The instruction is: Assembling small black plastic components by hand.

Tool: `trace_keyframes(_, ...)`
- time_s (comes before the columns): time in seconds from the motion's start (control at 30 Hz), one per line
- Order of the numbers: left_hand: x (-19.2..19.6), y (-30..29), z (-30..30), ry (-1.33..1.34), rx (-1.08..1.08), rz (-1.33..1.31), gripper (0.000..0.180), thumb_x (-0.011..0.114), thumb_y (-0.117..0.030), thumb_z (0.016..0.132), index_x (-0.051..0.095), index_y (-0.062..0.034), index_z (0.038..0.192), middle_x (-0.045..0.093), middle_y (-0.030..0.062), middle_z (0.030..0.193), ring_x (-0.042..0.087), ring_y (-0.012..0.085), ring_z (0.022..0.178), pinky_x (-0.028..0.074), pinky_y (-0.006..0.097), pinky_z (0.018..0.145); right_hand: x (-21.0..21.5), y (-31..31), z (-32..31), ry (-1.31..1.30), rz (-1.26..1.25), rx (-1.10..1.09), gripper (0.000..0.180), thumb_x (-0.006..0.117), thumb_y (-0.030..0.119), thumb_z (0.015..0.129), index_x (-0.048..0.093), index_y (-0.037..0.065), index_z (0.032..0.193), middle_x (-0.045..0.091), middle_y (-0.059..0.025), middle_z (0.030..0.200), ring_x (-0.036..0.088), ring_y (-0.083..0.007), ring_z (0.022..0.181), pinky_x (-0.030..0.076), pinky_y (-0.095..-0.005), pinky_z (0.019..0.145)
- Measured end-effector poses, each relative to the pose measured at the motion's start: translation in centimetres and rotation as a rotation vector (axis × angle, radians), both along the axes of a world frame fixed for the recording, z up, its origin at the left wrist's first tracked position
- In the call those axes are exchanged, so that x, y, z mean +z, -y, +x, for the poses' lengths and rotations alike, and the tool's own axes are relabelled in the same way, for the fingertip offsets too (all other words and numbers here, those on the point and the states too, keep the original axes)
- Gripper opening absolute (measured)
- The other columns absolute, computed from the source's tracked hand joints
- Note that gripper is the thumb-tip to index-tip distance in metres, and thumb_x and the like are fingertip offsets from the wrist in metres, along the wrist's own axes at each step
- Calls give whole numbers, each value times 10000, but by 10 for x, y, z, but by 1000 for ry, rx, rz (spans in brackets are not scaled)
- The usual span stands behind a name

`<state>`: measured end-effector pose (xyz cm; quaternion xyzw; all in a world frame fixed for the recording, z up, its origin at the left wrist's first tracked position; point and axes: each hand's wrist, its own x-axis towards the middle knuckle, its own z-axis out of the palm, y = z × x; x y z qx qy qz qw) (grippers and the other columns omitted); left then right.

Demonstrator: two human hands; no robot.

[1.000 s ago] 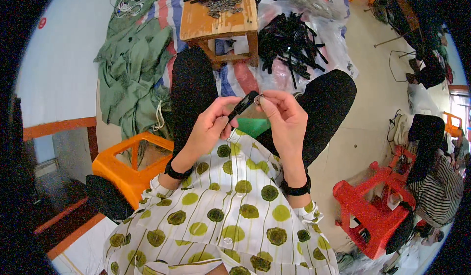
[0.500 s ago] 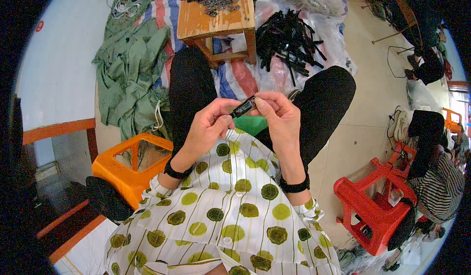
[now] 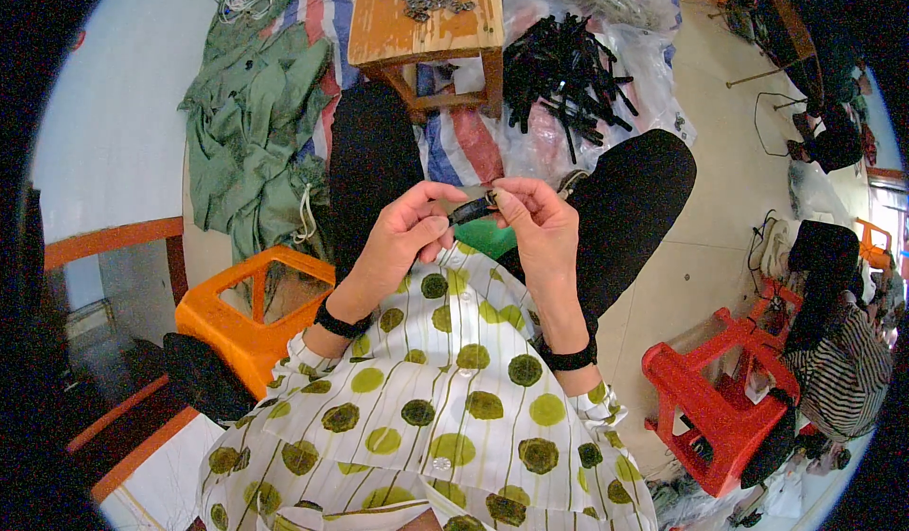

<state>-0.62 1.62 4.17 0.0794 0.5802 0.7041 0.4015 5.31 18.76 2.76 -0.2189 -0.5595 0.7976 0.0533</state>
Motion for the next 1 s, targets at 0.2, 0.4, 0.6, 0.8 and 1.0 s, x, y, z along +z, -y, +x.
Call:
trace_keyframes(0.2, -8, -2, 4, -48, 3, -9, 270, 460, -40, 864, 508, -61, 1128, 534, 14, 710, 388, 25, 521, 319, 162, 469, -8, 0, 1, -13, -396, 49, 174, 611, 83, 839, 608, -6, 988, 627, -31, 838, 545, -70, 671, 474, -213, 668)
trace_keyframes(0.4, -11, 0, 4, -94, -7, -30, 265, 453, -30, 866, 507, -56, 1124, 537, 15, 717, 389, 22, 525, 321, 160, 474, -8, -1, 0, 57, -389, 60, 187, 615, 85, 834, 605, -4, 998, 625, -30, 825, 543, -71, 673, 470, -214, 669)
trace_keyframes(0.6, -11, -3, 4, -207, -25, -67, 247, 504, -41, 852, 507, -40, 1099, 544, 16, 745, 461, 34, 592, 376, 169, 521, -11, 3, 1, 67, -104, 58, 168, 617, 89, 834, 618, -2, 975, 617, -13, 768, 506, -53, 647, 394, -179, 591)
trace_keyframes(0.8, -21, -5, 7, -141, 71, 23, 174, 527, 25, 830, 481, 12, 997, 529, 15, 758, 542, 59, 674, 421, 193, 574, -5, 14, 1, 95, 0, 107, 145, 590, 56, 840, 611, 2, 972, 599, 8, 775, 483, -44, 630, 391, -173, 571)
trace_keyframes(1.0, -15, -6, 9, -150, 121, -69, 205, 545, 43, 807, 486, -7, 997, 506, 4, 717, 505, 46, 643, 416, 187, 582, -4, 21, 2, 44, 151, 152, 145, 553, 10, 835, 598, -3, 972, 560, 24, 740, 480, -38, 634, 394, -171, 571)
